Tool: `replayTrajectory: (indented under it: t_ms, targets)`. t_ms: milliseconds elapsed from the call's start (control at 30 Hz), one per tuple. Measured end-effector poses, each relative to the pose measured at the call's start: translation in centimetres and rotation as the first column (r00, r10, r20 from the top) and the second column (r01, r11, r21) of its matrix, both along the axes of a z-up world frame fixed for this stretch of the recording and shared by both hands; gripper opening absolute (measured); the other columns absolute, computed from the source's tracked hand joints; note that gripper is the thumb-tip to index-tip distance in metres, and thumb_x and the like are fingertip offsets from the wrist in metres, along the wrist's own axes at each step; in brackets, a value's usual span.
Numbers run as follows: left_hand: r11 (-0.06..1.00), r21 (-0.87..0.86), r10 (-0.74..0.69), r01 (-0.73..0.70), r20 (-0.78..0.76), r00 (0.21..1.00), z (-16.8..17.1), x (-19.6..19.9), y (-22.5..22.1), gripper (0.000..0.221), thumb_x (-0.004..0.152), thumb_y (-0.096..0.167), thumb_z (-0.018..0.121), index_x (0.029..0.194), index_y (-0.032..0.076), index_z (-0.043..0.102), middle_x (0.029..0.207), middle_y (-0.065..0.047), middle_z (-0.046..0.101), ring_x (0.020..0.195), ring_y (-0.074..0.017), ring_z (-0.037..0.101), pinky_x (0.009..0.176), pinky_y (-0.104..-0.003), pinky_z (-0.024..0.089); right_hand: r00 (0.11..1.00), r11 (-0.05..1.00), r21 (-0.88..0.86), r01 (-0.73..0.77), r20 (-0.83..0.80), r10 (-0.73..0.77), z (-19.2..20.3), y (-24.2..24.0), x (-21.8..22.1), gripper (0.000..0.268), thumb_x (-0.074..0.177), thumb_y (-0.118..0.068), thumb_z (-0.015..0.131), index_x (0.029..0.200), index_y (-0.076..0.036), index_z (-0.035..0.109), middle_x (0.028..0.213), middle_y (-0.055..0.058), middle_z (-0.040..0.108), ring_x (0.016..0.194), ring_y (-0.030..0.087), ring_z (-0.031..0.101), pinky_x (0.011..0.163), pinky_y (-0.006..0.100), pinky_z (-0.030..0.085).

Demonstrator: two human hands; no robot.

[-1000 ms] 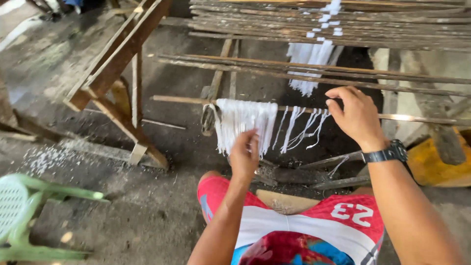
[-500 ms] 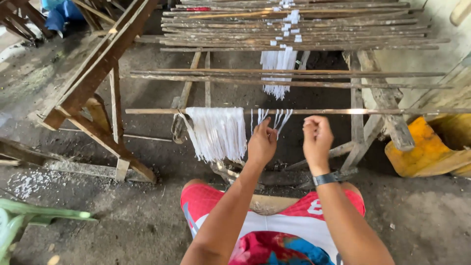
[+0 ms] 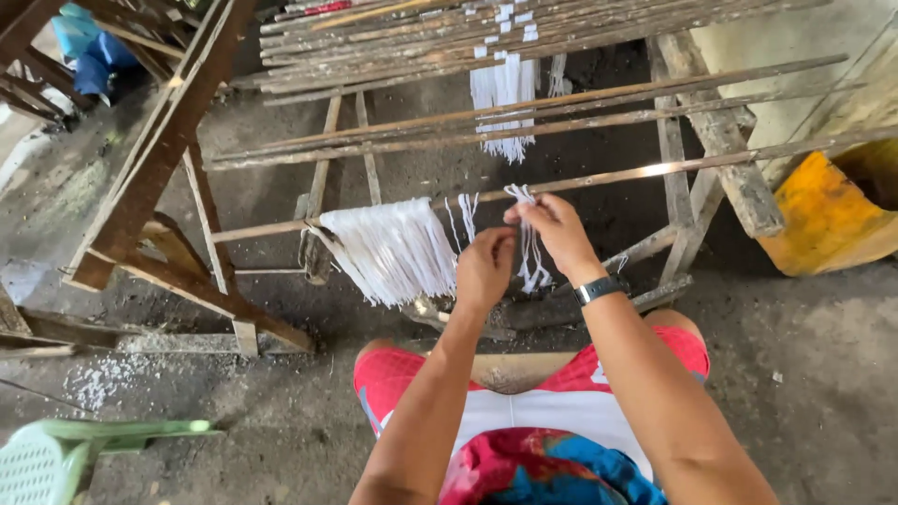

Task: Tying bundles of white thread onto a wooden frame using a small hook tool in a workshop setting.

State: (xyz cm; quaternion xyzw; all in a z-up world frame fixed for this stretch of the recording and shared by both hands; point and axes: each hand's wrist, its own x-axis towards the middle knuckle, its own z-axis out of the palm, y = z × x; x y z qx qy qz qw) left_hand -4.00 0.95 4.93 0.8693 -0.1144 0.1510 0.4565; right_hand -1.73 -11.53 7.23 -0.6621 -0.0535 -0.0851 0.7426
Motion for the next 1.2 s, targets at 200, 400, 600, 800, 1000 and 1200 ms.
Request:
replayTrajectory:
  t_ms: [200,400,600,800,1000,1200]
  targets:
    - [0.953,-0.297,0.085,-0.057,0.084,0.993,1.7,-1.7,1.2,0.031,0.086,0.005,0.041,0.116,0.004,0.047,0.074,-0.011,0.059,0.064,-0.0203,0.059,0.058,-0.035,0.05,0.991,0.991,-0.002,0.134,0.028,-0.134,-1.3,-1.6,-0.6,0.012,0.084,-0.01,0.055,0.093,-0.004,0.055,0.08,0.012,0.063,0.074,0.019,0.064,0.067,0.028,0.049]
    - [0.966,-0.257,0.052,-0.027,0.09,0.995,1.1,-0.1,0.9,0.039,0.087,0.002,0.04,0.125,-0.003,0.033,0.076,-0.011,0.056,0.066,-0.0206,0.058,0.055,-0.038,0.05,0.992,0.991,0.074,0.113,-0.068,-0.108,-2.1,-1.7,-0.8,0.016,0.081,-0.005,0.054,0.096,-0.002,0.054,0.084,0.016,0.062,0.075,0.022,0.063,0.066,0.033,0.052]
    - [0.997,0.059,0.054,-0.041,-0.243,0.969,-6.2,4.9,1.5,0.036,0.082,0.033,0.052,0.113,0.015,0.053,0.077,-0.007,0.063,0.074,-0.0262,0.061,0.063,-0.04,0.048,0.994,0.99,0.14,0.033,-0.105,-0.018,-2.6,-2.4,-0.5,0.02,0.08,-0.007,0.055,0.099,-0.001,0.052,0.081,0.014,0.061,0.07,0.02,0.063,0.061,0.031,0.054]
    - [0.946,0.173,-0.198,0.273,-0.359,0.912,-12.6,0.7,3.0,0.025,0.081,0.024,0.05,0.102,0.018,0.061,0.075,-0.011,0.063,0.071,-0.0312,0.061,0.062,-0.042,0.048,0.989,0.983,0.178,-0.04,-0.136,0.065,-1.4,-2.2,-1.5,0.021,0.081,-0.007,0.053,0.101,-0.001,0.053,0.082,0.013,0.061,0.07,0.019,0.063,0.059,0.029,0.055]
    - [0.985,0.016,0.169,-0.169,-0.023,0.985,-1.4,-3.6,1.2,0.021,0.083,0.017,0.048,0.101,0.014,0.059,0.061,-0.008,0.061,0.057,-0.0254,0.06,0.052,-0.035,0.047,0.987,0.985,0.167,-0.036,-0.146,0.061,-1.5,-2.1,-1.5,0.018,0.079,-0.005,0.054,0.097,-0.001,0.057,0.081,0.014,0.061,0.071,0.021,0.063,0.06,0.031,0.054]
    - [0.983,-0.036,0.181,-0.18,0.029,0.983,0.9,1.0,0.5,0.027,0.083,0.021,0.054,0.105,0.006,0.057,0.072,-0.011,0.059,0.067,-0.0261,0.061,0.057,-0.038,0.048,0.995,0.984,0.178,0.017,-0.104,0.001,-2.9,-1.0,-0.9,0.02,0.077,-0.005,0.06,0.097,-0.004,0.057,0.077,0.011,0.059,0.068,0.019,0.062,0.06,0.03,0.055]
